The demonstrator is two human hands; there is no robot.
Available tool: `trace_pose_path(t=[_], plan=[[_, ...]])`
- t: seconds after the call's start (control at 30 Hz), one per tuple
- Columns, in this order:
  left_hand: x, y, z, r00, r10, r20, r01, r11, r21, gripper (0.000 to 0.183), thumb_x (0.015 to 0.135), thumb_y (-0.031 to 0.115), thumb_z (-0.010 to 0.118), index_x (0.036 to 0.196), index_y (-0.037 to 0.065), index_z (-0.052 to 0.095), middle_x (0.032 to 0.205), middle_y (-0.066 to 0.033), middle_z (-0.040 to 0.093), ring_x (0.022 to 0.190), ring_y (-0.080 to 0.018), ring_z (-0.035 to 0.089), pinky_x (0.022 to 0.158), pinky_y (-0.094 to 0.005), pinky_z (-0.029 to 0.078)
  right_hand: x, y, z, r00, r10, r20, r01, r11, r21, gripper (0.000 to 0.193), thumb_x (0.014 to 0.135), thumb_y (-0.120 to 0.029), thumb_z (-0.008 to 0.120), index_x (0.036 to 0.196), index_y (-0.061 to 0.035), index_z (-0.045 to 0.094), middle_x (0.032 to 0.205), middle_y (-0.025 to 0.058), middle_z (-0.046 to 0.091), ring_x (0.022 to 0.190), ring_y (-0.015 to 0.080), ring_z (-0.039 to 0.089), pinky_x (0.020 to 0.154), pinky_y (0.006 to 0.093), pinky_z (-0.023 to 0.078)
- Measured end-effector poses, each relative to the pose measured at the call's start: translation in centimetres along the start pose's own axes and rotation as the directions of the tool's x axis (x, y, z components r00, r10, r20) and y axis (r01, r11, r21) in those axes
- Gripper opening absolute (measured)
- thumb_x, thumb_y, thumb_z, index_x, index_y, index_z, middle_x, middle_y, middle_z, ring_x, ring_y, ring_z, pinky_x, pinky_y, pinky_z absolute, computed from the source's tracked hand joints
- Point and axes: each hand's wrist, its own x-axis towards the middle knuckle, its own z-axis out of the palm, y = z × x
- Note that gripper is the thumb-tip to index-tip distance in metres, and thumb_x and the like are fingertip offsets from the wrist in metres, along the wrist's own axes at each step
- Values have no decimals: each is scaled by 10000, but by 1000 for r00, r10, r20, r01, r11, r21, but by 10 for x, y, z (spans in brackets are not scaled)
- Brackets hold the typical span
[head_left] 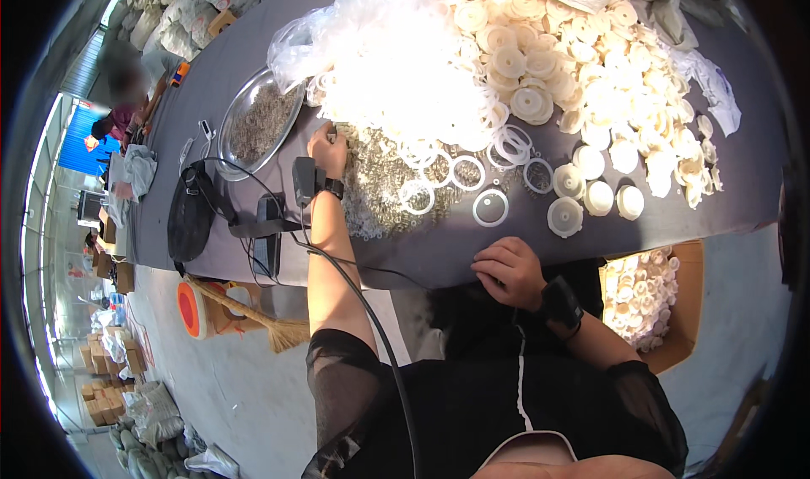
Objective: The person assembles plastic components by inserting small pins, springs, and rings into circular plastic bases by hand, and retrieving dropped parts from the floor.
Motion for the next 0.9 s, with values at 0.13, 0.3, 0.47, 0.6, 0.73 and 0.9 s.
trace_pose_path(t=[0.13,0.3,0.47,0.6,0.73,0.9], plan=[[16,13,3,990,-59,131,75,990,-118,350,705,239,649,944,-16,640,967,-190,640,919,-312,609,822,-364,465,0,1,-1,1000,5,-10,-5,1000,-19,178,639,-32,684,802,-94,647,869,15,610,818,204,569,722,336,467],[36,-2,12,891,-85,447,201,955,-220,448,623,286,736,957,1,649,926,-146,668,873,-260,641,778,-339,487,0,-1,1,1000,-1,-16,1,1000,-6,147,668,-59,679,806,-93,638,867,17,601,835,199,569,750,332,461],[33,16,11,911,-50,409,169,950,-262,430,605,233,750,958,9,651,912,-117,675,822,-217,650,729,-329,498,-1,-1,1,1000,10,-20,-11,999,-33,145,665,-62,684,800,-93,638,864,17,598,840,199,569,752,332,461],[29,8,6,947,-67,314,164,941,-296,410,608,213,744,950,5,653,894,-115,678,817,-204,650,707,-321,492,1,-4,2,999,-12,-45,10,999,-30,161,630,-52,698,774,-98,642,856,16,604,815,200,580,712,333,475],[30,22,8,882,-49,469,262,878,-400,452,595,247,758,939,-24,645,882,-130,674,818,-208,649,720,-313,493,-2,-1,-1,999,10,-49,-12,999,-49,159,632,-53,698,772,-96,636,855,16,603,813,202,580,714,334,473],[32,-1,24,922,-52,383,156,957,-244,475,582,269,768,929,-29,641,879,-142,672,790,-228,646,715,-329,498,-1,-2,0,999,16,-40,-17,999,-40,123,664,-69,684,772,-82,626,854,26,588,840,208,567,759,339,458]])
